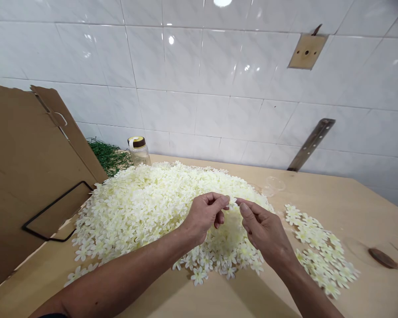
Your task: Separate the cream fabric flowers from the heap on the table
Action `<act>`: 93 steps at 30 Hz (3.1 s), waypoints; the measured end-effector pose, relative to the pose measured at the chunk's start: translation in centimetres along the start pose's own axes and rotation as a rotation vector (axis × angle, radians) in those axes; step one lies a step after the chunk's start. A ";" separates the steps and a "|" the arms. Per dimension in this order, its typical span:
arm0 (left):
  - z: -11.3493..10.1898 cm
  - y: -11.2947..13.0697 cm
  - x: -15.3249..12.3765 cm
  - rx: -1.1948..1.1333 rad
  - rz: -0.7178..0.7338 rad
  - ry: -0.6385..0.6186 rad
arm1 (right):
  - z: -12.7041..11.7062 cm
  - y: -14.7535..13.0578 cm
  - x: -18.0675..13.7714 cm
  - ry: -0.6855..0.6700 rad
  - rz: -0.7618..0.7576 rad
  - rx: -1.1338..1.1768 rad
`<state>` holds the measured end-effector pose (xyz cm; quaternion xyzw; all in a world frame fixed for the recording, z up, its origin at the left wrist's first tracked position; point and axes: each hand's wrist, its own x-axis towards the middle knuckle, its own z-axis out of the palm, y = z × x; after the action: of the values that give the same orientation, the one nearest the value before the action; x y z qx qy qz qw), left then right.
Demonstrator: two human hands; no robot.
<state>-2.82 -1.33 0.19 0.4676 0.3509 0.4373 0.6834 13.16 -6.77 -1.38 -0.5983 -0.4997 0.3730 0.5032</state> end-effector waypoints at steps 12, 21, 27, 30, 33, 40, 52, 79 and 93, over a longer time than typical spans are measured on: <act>0.3 -0.7 -0.9 0.216 0.133 -0.035 | 0.1 -0.8 0.1 -0.054 0.091 0.225; 0.5 -0.6 -0.7 -0.027 -0.092 -0.209 | -0.1 -0.4 0.0 -0.124 0.040 0.193; 0.1 -0.1 -0.5 -0.111 -0.155 -0.180 | -0.3 -0.4 0.1 -0.133 0.089 0.210; 0.1 0.1 -0.4 -0.108 -0.193 -0.135 | -0.2 -0.4 0.2 -0.150 0.117 0.244; 0.0 0.0 -0.2 -0.106 -0.206 -0.101 | -0.1 -0.5 0.3 -0.152 0.136 0.291; -0.8 -0.6 1.0 -0.142 -0.159 0.008 | -0.2 -1.0 0.3 -0.143 0.163 0.346; -0.2 0.2 0.0 -0.036 -0.005 -0.049 | -0.3 0.0 0.2 -0.059 0.043 0.102; 0.2 0.1 -0.6 -0.135 -0.177 -0.219 | -0.2 -0.5 0.0 -0.120 0.108 0.216; 0.1 -0.2 -0.4 -0.179 -0.198 -0.206 | -0.2 -0.4 0.2 -0.105 0.086 0.200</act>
<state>-2.79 -1.74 0.06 0.4103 0.2829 0.3469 0.7946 13.36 -6.62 -0.97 -0.5455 -0.4597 0.4731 0.5170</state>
